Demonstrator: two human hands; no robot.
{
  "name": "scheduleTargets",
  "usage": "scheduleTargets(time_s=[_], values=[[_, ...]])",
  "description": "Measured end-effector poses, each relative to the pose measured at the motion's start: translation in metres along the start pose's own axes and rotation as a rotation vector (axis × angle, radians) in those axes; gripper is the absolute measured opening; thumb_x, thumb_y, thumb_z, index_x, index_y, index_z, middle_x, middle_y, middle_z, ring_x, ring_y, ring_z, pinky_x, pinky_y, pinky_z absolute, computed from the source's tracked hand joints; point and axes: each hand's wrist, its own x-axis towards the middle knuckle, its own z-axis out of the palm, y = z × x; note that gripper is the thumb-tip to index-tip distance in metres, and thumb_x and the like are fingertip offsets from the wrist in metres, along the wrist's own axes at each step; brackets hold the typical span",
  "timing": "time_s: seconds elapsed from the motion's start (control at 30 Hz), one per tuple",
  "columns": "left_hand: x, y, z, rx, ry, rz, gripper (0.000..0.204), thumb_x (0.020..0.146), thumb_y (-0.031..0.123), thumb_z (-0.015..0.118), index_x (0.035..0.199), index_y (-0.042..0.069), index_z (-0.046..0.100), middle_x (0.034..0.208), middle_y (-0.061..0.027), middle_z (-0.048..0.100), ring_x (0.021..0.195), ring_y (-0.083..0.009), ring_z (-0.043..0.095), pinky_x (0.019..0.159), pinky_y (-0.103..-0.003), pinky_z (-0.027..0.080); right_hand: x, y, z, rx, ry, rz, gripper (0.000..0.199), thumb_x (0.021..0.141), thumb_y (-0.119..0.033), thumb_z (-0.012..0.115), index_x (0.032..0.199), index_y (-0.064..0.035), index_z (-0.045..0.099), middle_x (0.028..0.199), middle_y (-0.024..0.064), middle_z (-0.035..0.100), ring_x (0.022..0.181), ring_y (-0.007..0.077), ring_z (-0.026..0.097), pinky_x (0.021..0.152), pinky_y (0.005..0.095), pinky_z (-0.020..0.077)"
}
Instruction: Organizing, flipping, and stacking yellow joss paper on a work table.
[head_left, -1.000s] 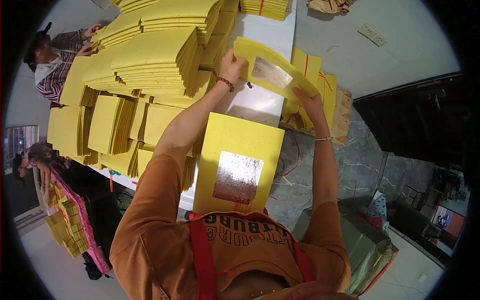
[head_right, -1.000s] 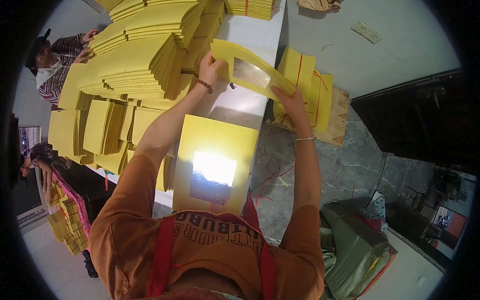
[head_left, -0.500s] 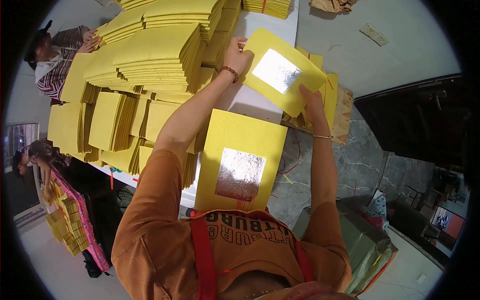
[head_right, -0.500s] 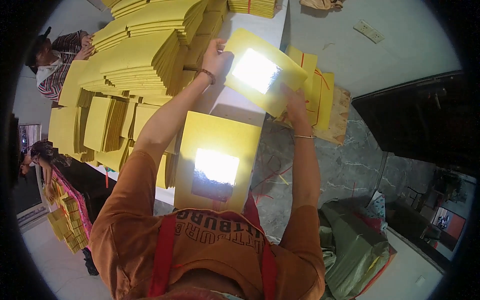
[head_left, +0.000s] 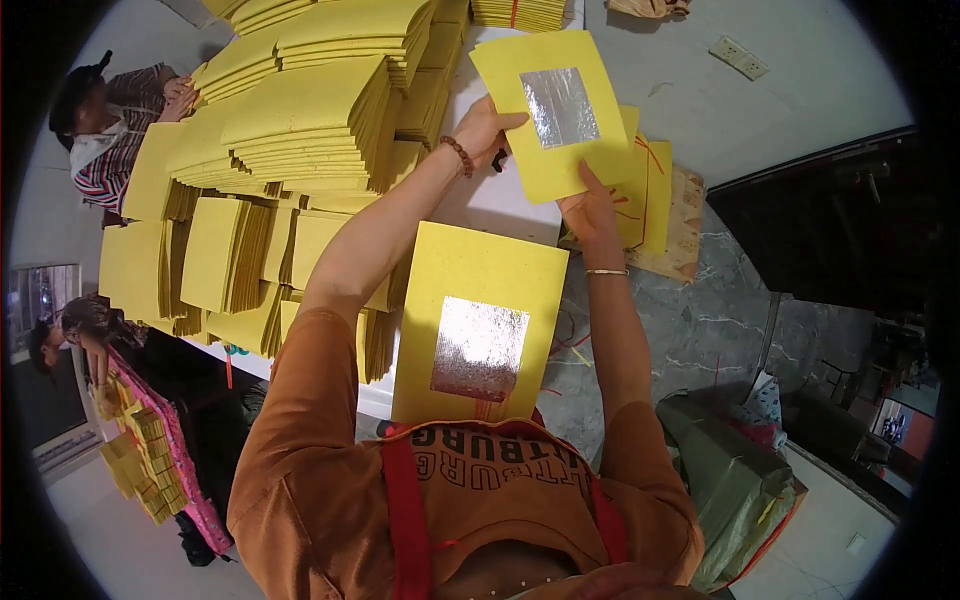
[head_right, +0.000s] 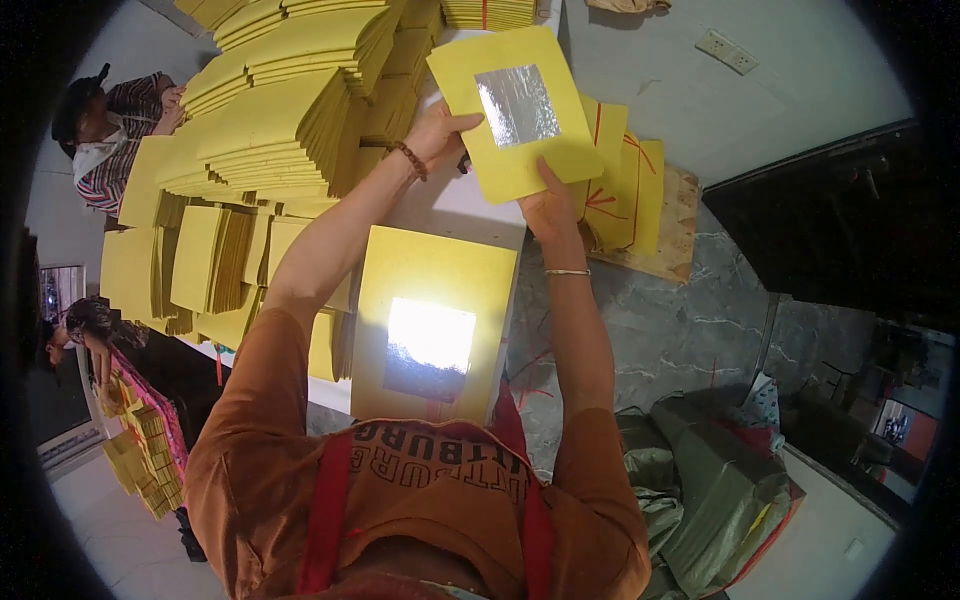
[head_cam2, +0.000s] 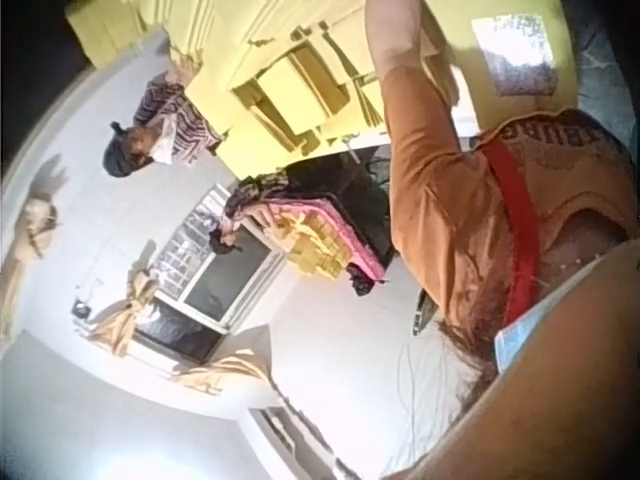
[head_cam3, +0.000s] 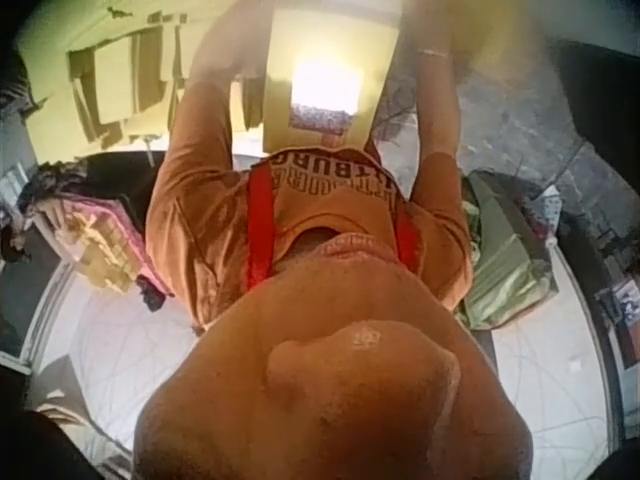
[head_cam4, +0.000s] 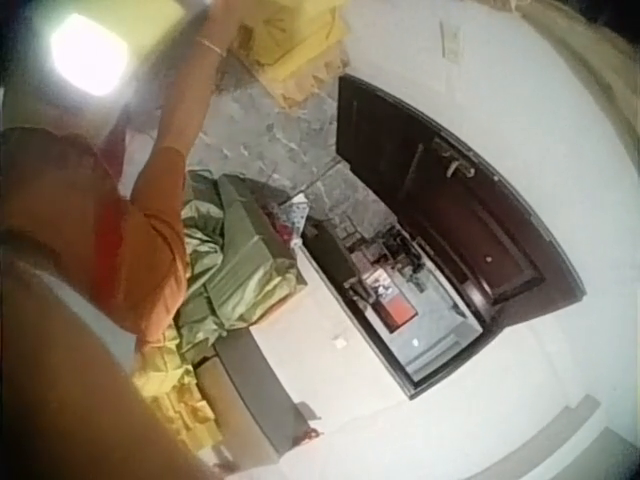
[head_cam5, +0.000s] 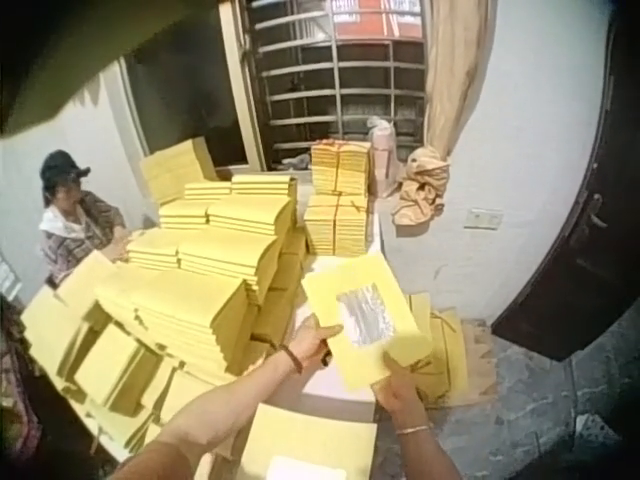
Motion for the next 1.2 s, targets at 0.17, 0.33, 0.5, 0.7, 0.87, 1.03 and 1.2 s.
scheduleTargets(time_s=[0.17,0.33,0.5,0.7,0.87,1.03,1.2], values=[[0.003,0.028,-0.016,0.352,-0.068,0.081,0.03,0.083,0.008,0.057,0.112,0.002,0.051,0.106,-0.0035,0.058,0.096,-0.0104,0.054,0.084,-0.027,0.043,-0.005,-0.043,-0.024,-0.087,-0.062,-0.113,0.035,0.087,-0.013,0.051,0.121,-0.0093,0.044,0.117,0.0061,0.053,0.113,0.0222,0.046,0.096,0.0368,0.0355],[-0.009,0.035,-0.006,0.394,-0.092,0.183,0.034,0.082,0.01,0.059,0.114,0.003,0.05,0.103,-0.0026,0.058,0.095,-0.0094,0.053,0.084,-0.027,0.042,0.0,-0.066,0.012,-0.749,-0.115,-0.359,0.035,0.083,-0.01,0.056,0.116,-0.007,0.047,0.111,0.0066,0.055,0.106,0.0187,0.05,0.091,0.0315,0.0375],[-0.016,0.024,-0.001,0.351,-0.114,0.199,0.056,0.077,0.012,0.065,0.126,0.004,0.038,0.113,-0.005,0.051,0.104,-0.0128,0.049,0.089,-0.028,0.04,0.009,-0.055,0.019,-0.872,-0.058,-0.274,0.034,0.073,-0.004,0.068,0.104,-0.0026,0.055,0.098,0.0033,0.059,0.087,0.012,0.056,0.076,0.0246,0.0445],[-0.022,0.03,0.009,0.508,-0.069,0.402,0.093,0.068,0.017,0.075,0.136,0.006,0.013,0.125,-0.0118,0.038,0.115,-0.0204,0.04,0.096,-0.032,0.033,0.013,-0.045,0.019,-0.771,-0.012,-0.388,0.033,0.072,-0.005,0.069,0.101,-0.0026,0.055,0.093,0.0019,0.059,0.083,0.0105,0.055,0.073,0.0246,0.0444],[-0.02,0.025,0.001,0.389,-0.048,0.389,0.092,0.069,0.02,0.075,0.135,0.004,0.013,0.122,-0.0113,0.039,0.115,-0.0202,0.04,0.096,-0.032,0.033,0.016,-0.047,0.022,-0.731,-0.042,-0.388,0.033,0.071,-0.005,0.07,0.101,-0.0023,0.056,0.093,0.0022,0.059,0.084,0.0108,0.055,0.075,0.025,0.0445],[-0.017,0.005,-0.009,0.439,-0.035,0.383,0.077,0.073,0.015,0.07,0.132,0.004,0.021,0.117,-0.0096,0.045,0.11,-0.018,0.043,0.093,-0.03,0.036,0.015,-0.046,0.018,-0.838,-0.024,-0.344,0.031,0.071,-0.008,0.071,0.099,-0.0014,0.057,0.092,0.0024,0.059,0.084,0.0111,0.055,0.076,0.0251,0.0443],[-0.018,-0.005,-0.007,0.339,0.004,0.244,0.053,0.079,0.007,0.061,0.125,0.002,0.035,0.111,-0.0067,0.051,0.105,-0.015,0.047,0.09,-0.028,0.038,0.014,-0.038,0.005,-1.062,0.027,-0.235,0.028,0.076,-0.016,0.068,0.096,-0.0002,0.059,0.093,0.004,0.06,0.082,0.0109,0.055,0.073,0.0253,0.0451]])
